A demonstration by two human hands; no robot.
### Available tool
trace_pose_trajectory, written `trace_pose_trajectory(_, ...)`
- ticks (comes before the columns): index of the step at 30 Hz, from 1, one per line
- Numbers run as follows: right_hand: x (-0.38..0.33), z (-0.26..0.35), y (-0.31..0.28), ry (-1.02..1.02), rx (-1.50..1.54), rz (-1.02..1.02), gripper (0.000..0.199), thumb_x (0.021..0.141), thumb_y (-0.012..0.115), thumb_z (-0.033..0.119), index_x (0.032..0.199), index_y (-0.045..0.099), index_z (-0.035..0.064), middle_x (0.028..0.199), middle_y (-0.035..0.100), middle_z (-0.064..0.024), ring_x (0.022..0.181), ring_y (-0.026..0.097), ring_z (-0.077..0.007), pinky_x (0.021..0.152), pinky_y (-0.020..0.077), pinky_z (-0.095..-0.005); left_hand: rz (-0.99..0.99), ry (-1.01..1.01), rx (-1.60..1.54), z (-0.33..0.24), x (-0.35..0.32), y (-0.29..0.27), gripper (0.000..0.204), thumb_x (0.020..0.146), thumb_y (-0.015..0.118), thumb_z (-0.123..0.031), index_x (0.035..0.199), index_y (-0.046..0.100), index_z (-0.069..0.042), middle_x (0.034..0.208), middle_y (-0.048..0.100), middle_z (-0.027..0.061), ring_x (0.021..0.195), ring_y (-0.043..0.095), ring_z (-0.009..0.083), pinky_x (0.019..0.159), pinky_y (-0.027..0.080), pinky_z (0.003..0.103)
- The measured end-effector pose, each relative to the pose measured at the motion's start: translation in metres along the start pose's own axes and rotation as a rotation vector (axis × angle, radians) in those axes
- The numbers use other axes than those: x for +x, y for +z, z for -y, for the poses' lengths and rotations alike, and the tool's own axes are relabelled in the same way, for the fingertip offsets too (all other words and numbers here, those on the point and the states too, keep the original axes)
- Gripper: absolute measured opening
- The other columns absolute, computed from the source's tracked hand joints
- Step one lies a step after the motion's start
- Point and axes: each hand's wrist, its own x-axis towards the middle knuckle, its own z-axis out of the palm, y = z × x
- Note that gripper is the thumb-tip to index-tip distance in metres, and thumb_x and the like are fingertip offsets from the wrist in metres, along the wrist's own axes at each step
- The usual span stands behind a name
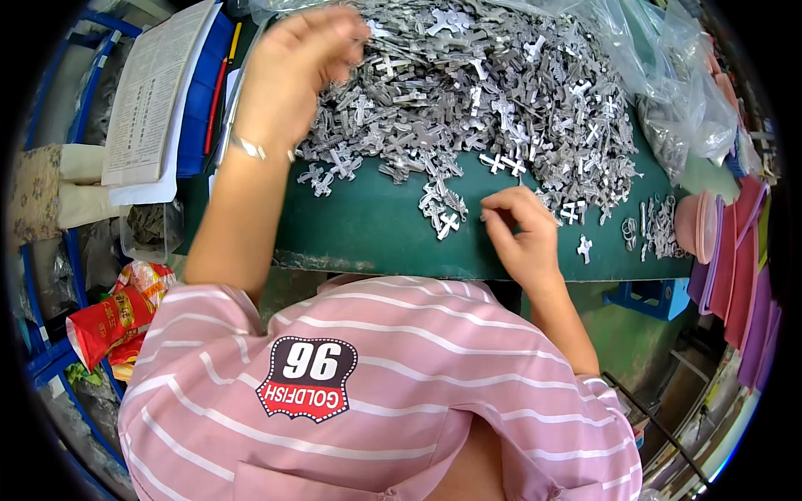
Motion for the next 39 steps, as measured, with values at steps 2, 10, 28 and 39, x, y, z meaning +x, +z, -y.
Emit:
trace_pose_trajectory(2, 0.001, 0.003, 0.01, -0.095, -0.086, 0.029, 0.009, 0.073, 0.065, 0.0, 0.08, 0.062, 0.002, 0.079, 0.059, -0.0103, 0.073, 0.058, -0.0266, 0.064, 0.0479, -0.033, 0.084, -0.111, 0.191, -0.001, -0.039, 0.026, 0.016, 0.082, 0.064, -0.009, 0.097, 0.062, -0.003, 0.084, 0.064, 0.0054, 0.062, 0.057, 0.0088, 0.057, 0.047, 0.02)
trace_pose_trajectory(10, 0.011, -0.005, 0.012, -0.04, -0.227, 0.046, 0.016, 0.07, 0.068, 0.002, 0.084, 0.059, 0.0032, 0.076, 0.058, -0.0077, 0.067, 0.058, -0.0225, 0.058, 0.0463, -0.0307, 0.404, 0.235, 0.748, 0.056, -0.107, 0.059, 0.023, 0.073, 0.067, -0.001, 0.094, 0.06, -0.002, 0.082, 0.057, 0.0089, 0.062, 0.059, 0.0188, 0.057, 0.048, 0.028)
trace_pose_trajectory(28, 0.022, 0.011, -0.004, -0.166, 0.135, 0.015, 0.016, 0.074, 0.071, 0.002, 0.088, 0.064, 0.0, 0.083, 0.061, -0.009, 0.067, 0.059, -0.0164, 0.057, 0.047, -0.0251, 0.294, -0.229, -0.164, 0.058, -0.099, 0.074, 0.015, 0.087, 0.057, -0.001, 0.101, 0.056, 0.005, 0.095, 0.061, 0.0122, 0.086, 0.063, 0.018, 0.074, 0.052, 0.028)
trace_pose_trajectory(39, 0.259, 0.054, -0.091, 0.029, 0.854, -0.106, 0.034, 0.087, 0.056, 0.008, 0.115, 0.049, -0.0103, 0.104, 0.061, -0.0177, 0.094, 0.061, -0.0235, 0.077, 0.0524, -0.0301, 0.177, -0.247, -0.102, 0.043, -0.106, 0.061, 0.022, 0.088, 0.058, -0.005, 0.108, 0.054, 0.002, 0.088, 0.063, 0.0075, 0.075, 0.06, 0.0111, 0.063, 0.048, 0.022)
